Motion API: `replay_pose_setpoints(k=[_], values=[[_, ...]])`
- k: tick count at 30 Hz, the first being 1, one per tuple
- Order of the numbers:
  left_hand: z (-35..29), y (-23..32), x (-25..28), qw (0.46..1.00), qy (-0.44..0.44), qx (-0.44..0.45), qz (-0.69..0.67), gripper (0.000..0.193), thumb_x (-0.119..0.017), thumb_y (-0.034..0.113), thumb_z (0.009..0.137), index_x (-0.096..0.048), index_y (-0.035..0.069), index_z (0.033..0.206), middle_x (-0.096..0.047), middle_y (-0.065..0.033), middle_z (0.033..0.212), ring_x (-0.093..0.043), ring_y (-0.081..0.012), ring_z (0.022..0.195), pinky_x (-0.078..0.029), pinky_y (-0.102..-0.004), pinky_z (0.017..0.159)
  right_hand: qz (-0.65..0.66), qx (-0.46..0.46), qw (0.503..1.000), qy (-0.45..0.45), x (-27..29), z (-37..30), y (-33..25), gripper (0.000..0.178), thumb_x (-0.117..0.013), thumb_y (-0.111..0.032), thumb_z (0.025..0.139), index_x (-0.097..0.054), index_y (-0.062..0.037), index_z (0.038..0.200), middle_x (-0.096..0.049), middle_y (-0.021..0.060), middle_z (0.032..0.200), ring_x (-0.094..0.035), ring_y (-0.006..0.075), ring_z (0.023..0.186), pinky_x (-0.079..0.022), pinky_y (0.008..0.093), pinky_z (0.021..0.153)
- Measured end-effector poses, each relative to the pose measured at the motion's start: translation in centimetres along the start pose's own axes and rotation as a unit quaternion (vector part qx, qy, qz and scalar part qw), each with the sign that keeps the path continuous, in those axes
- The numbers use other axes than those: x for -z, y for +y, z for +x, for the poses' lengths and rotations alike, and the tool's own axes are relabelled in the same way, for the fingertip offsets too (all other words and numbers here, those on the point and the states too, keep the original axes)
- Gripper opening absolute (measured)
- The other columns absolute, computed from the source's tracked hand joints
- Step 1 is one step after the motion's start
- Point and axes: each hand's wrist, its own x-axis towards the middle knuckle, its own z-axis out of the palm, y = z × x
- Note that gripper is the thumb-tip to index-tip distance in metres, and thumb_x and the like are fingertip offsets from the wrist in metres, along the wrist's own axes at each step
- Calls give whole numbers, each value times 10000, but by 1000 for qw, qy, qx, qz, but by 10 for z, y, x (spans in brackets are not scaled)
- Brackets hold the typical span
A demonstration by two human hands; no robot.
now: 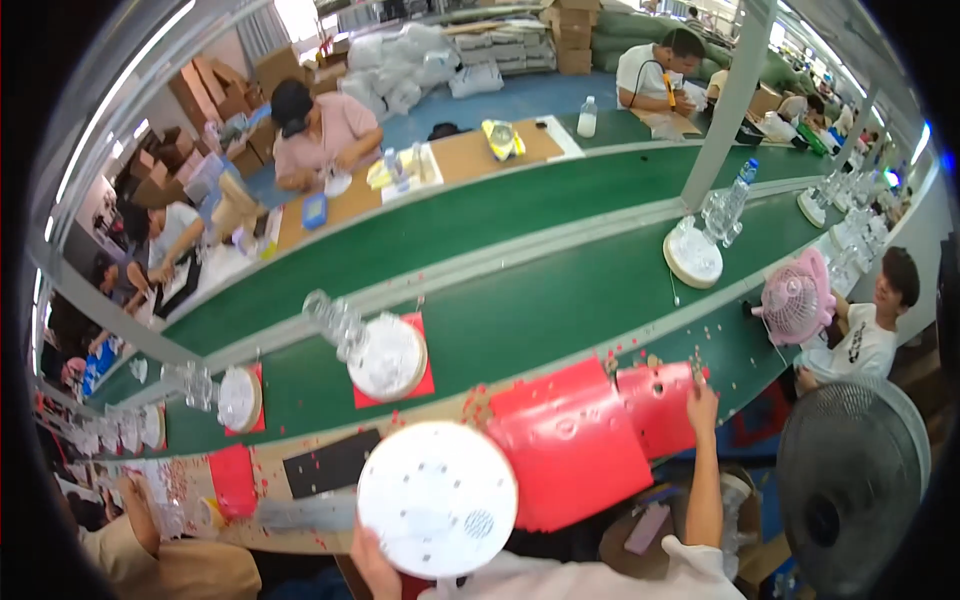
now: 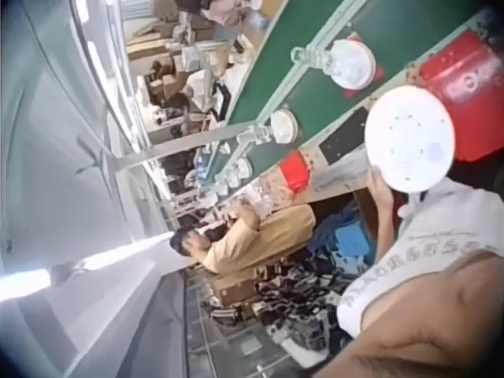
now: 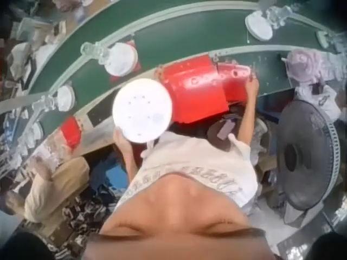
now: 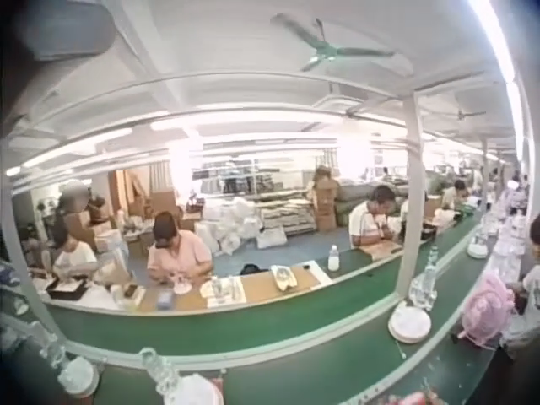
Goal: Assembling components for light fixtures on an industrial assembly line by applying small parts to a template and mounting it to a base.
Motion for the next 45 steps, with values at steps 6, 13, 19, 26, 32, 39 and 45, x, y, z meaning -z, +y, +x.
replay_pose_setpoints(k=[6, 13, 19, 26, 32, 39, 45], values=[[-17, 25, 16, 986, -129, 59, -89, 540, -447, 155, 1046, -354, -74, 1526, -480, -165, 1497, -483, -219, 1330, -363, -307, 1108, 266, 164, 950, 10, 109, -154, -311, 319, -547, -1, 923, -656, 5, 1222, -697, 160, 1164, -653, 265, 1111, -501, 370, 973], [12, 43, 9, 949, -279, 97, -109, 666, -475, 82, 1018, -178, 43, 1613, -658, -112, 1062, -621, -135, 717, -506, -254, 578, 118, 410, 900, -86, 97, -279, -396, 409, -762, -136, 766, -726, -79, 1169, -701, 77, 1231, -637, 263, 1163, -459, 417, 969], [12, 35, 27, 905, -375, 132, -153, 797, -520, 42, 983, -55, 91, 1629, -613, -171, 1180, -625, -159, 648, -506, -267, 489, 141, 353, 925, -18, 95, -302, -377, 471, -751, -150, 795, -674, -58, 1251, -617, 131, 1367, -546, 317, 1302, -441, 465, 1040], [8, 12, 31, 890, -405, 127, -164, 851, -545, 42, 971, 0, 107, 1622, -486, -193, 1399, -655, -223, 915, -569, -282, 548, 248, 213, 939, 109, 55, -325, -354, 576, -615, -259, 941, -484, 6, 1436, -435, 248, 1508, -398, 398, 1415, -296, 493, 1174], [8, 33, 9, 906, -389, 38, -161, 901, -584, 96, 986, 47, 100, 1629, -692, -142, 902, -651, -164, 636, -559, -303, 569, 295, -74, 941, -146, 10, -387, -264, 147, -574, -62, 966, -690, 26, 994, -698, 75, 810, -606, 84, 703, -492, 253, 652], [13, 19, 5, 927, -355, 2, -119, 858, -595, 137, 974, -49, 72, 1633, -549, -194, 1250, -588, -248, 1100, -478, -384, 963, 191, 315, 814, -449, -124, -373, -375, 356, -680, -186, 892, -649, -59, 1223, -641, 173, 1230, -568, 349, 1221, -429, 462, 1039], [8, -3, 13, 939, -279, 72, -188, 686, -582, 124, 958, -287, 26, 1569, -550, -122, 1383, -611, -170, 1120, -505, -280, 906, 230, 372, 832, -342, -127, -375, -362, 368, -656, -209, 893, -645, -61, 1230, -636, 181, 1230, -546, 364, 1248, -426, 465, 1047]])
